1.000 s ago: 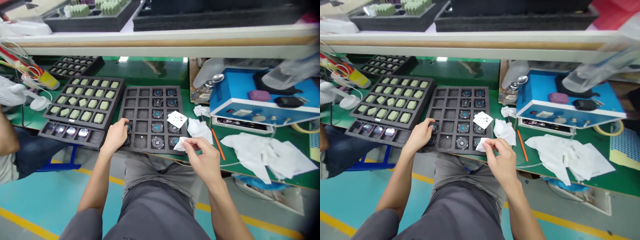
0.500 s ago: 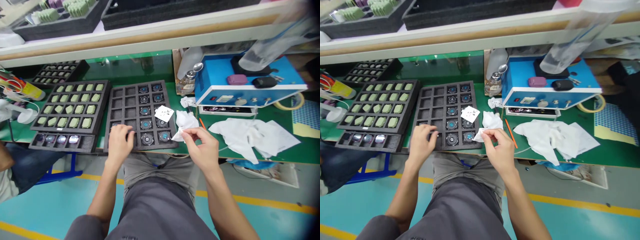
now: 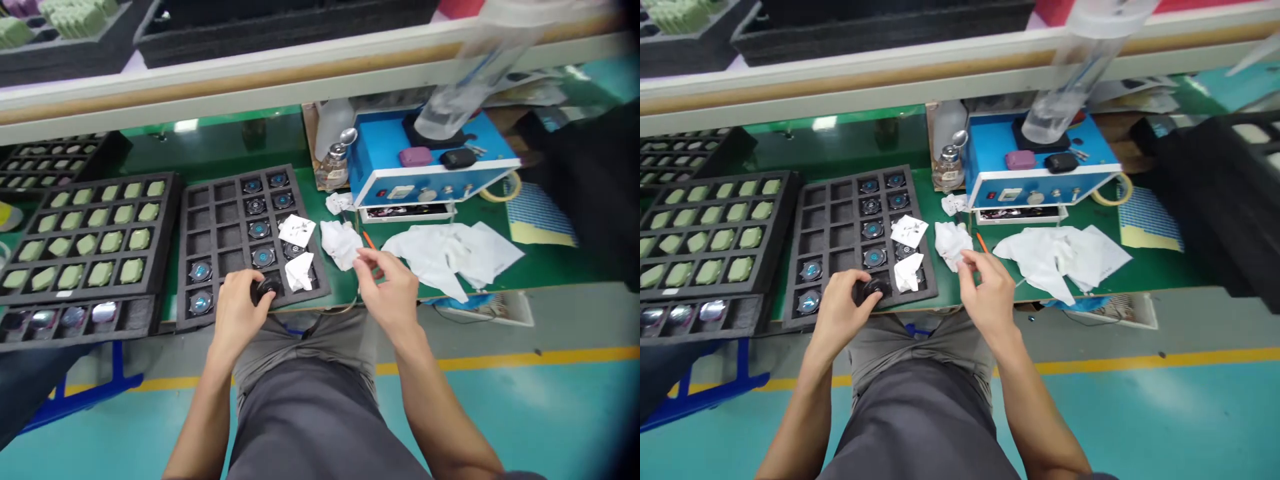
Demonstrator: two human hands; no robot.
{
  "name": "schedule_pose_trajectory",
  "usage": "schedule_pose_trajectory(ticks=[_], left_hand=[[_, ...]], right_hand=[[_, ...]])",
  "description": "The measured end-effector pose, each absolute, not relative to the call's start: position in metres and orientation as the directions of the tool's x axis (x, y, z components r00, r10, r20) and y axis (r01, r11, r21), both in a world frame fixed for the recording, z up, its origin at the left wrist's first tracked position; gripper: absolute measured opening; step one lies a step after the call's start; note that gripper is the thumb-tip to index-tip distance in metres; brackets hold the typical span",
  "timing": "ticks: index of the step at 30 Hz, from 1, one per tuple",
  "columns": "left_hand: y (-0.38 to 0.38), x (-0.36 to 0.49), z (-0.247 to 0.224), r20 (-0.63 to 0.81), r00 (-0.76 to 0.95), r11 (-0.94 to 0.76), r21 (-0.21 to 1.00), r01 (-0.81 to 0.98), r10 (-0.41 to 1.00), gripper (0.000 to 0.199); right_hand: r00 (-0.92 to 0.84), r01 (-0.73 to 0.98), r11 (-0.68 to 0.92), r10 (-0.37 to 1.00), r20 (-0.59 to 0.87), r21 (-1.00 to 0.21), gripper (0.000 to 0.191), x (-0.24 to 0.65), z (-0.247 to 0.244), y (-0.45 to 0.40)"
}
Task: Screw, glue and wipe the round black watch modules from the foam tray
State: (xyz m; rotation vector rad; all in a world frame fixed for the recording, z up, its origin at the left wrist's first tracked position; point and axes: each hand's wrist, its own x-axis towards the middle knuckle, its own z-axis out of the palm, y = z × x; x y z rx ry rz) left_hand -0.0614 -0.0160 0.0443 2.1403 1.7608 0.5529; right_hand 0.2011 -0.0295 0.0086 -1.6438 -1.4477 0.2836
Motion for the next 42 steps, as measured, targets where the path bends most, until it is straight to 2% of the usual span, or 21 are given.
schedule_pose_trajectory(ticks=[3, 5, 7, 11, 14, 18, 22, 25, 27, 30, 32, 35, 38, 42], left_hand=[[-0.01, -0.063, 0.038, 0.09, 0.024, -0.08, 0.698, 0.711, 0.996, 0.027], [-0.004, -0.061, 0.036, 0.094, -0.075, -0.038, 0.837, 0.545, 0.993, 0.038], [0.005, -0.054, 0.037, 0.093, -0.14, -0.038, 0.933, 0.358, 0.986, 0.037], [0.021, -0.03, 0.037, 0.123, -0.235, -0.113, 0.992, 0.055, 0.964, 0.029], [0.027, -0.014, 0.027, 0.113, -0.269, -0.133, 0.99, -0.056, 0.956, 0.031], [0.025, -0.009, 0.012, 0.12, -0.321, -0.158, 0.983, -0.094, 0.939, 0.031], [0.02, -0.013, 0.007, 0.139, -0.285, -0.159, 0.986, -0.05, 0.948, 0.029], [0.019, -0.014, 0.006, 0.123, -0.263, -0.133, 0.991, -0.022, 0.957, 0.029], [0.02, -0.015, 0.005, 0.116, -0.257, -0.126, 0.992, -0.021, 0.959, 0.028], [0.018, -0.018, 0.008, 0.106, -0.242, -0.112, 0.994, -0.014, 0.964, 0.027], [0.017, -0.021, 0.009, 0.081, -0.251, -0.084, 0.996, -0.001, 0.965, 0.028], [0.019, -0.025, 0.006, 0.067, -0.271, -0.079, 0.996, -0.035, 0.96, 0.03], [0.021, -0.025, 0.005, 0.079, -0.279, -0.1, 0.993, -0.059, 0.957, 0.031], [0.019, -0.024, 0.007, 0.109, -0.259, -0.129, 0.99, -0.061, 0.96, 0.028]], right_hand=[[0.362, 0.753, -0.091, 0.884, 0.295, -0.651, 0.025, 0.228, -0.001, -0.031], [0.372, 0.779, -0.155, 0.895, 0.248, -0.608, 0.026, 0.236, -0.006, -0.032], [0.393, 0.793, -0.199, 0.889, 0.234, -0.575, 0.027, 0.238, -0.01, -0.033], [0.429, 0.801, -0.234, 0.867, 0.255, -0.551, 0.029, 0.236, -0.008, -0.029], [0.417, 0.795, -0.212, 0.872, 0.257, -0.569, 0.029, 0.231, 0.0, -0.021], [0.395, 0.815, -0.264, 0.904, 0.162, -0.516, 0.033, 0.219, 0.008, -0.008], [0.394, 0.82, -0.3, 0.914, 0.101, -0.487, 0.034, 0.213, 0.008, 0.002], [0.316, 0.864, -0.216, 0.936, 0.157, -0.454, 0.03, 0.216, 0.01, 0.01], [0.207, 0.913, -0.119, 0.96, 0.19, -0.39, 0.03, 0.219, 0.015, 0.018], [0.019, 0.966, 0.002, 0.997, 0.079, -0.257, 0.033, 0.218, 0.024, 0.037], [-0.061, 0.982, 0.056, 0.998, -0.021, -0.182, 0.028, 0.213, 0.03, 0.05], [-0.112, 0.987, 0.111, 0.994, 0.0, -0.117, 0.02, 0.206, 0.033, 0.066], [-0.126, 0.987, 0.128, 0.992, 0.028, -0.101, 0.02, 0.203, 0.034, 0.068], [-0.13, 0.98, 0.133, 0.991, 0.035, -0.149, 0.025, 0.205, 0.031, 0.056]])
